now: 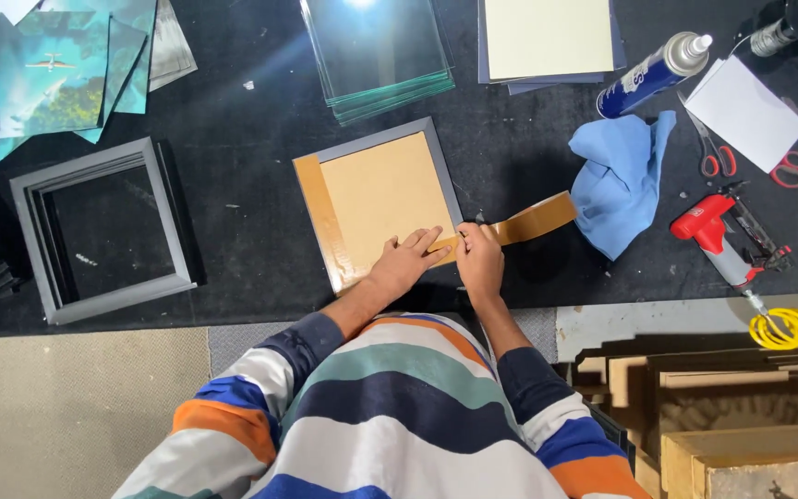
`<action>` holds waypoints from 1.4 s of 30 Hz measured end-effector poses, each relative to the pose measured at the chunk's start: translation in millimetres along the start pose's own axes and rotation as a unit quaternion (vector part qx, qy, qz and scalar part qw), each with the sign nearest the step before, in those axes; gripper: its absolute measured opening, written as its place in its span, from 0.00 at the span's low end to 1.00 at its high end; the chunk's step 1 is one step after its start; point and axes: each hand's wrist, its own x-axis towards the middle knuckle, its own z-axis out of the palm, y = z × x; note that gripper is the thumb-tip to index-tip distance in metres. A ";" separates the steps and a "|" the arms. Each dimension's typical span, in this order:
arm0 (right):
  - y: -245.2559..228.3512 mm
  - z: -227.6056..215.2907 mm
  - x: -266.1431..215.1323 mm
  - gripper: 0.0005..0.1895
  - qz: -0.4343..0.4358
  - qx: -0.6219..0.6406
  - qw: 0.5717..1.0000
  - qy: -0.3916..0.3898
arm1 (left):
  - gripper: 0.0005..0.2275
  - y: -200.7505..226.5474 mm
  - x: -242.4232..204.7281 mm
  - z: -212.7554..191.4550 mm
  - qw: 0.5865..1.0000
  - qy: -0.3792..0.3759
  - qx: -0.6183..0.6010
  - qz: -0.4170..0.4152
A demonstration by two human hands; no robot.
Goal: The person assembles a picture frame by placing a print inside a black frame and securing it with a backing board. They use a pneumatic staple gun to attach the backing to the frame and then apply brown packing tape around the edges of the back to seal it.
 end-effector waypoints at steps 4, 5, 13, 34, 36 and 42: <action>-1.6 5.1 -1.2 0.11 -0.018 -0.019 1.000 0.017 | 0.36 -0.7 -4.7 -6.7 1.000 0.009 0.005 0.000; -1.0 7.5 -1.5 0.11 -0.015 -0.027 0.999 0.020 | 0.35 -0.4 -6.4 -9.9 1.000 0.005 0.002 0.001; -21.9 1.5 2.6 0.09 0.027 0.025 0.999 0.005 | 0.28 2.7 -10.0 -15.6 0.999 0.035 0.013 -0.006; 6.7 -69.9 -62.3 0.09 -0.011 0.055 0.992 0.110 | 0.40 17.3 11.2 -5.2 0.998 0.031 0.004 -0.056; 15.1 -95.6 -41.4 0.10 -0.032 0.064 0.983 0.168 | 0.40 21.3 14.0 -3.3 0.997 0.032 -0.003 -0.069; 80.0 -134.3 87.7 0.12 -0.025 0.106 0.964 0.244 | 0.33 46.3 -3.1 -30.7 0.993 0.030 -0.016 -0.112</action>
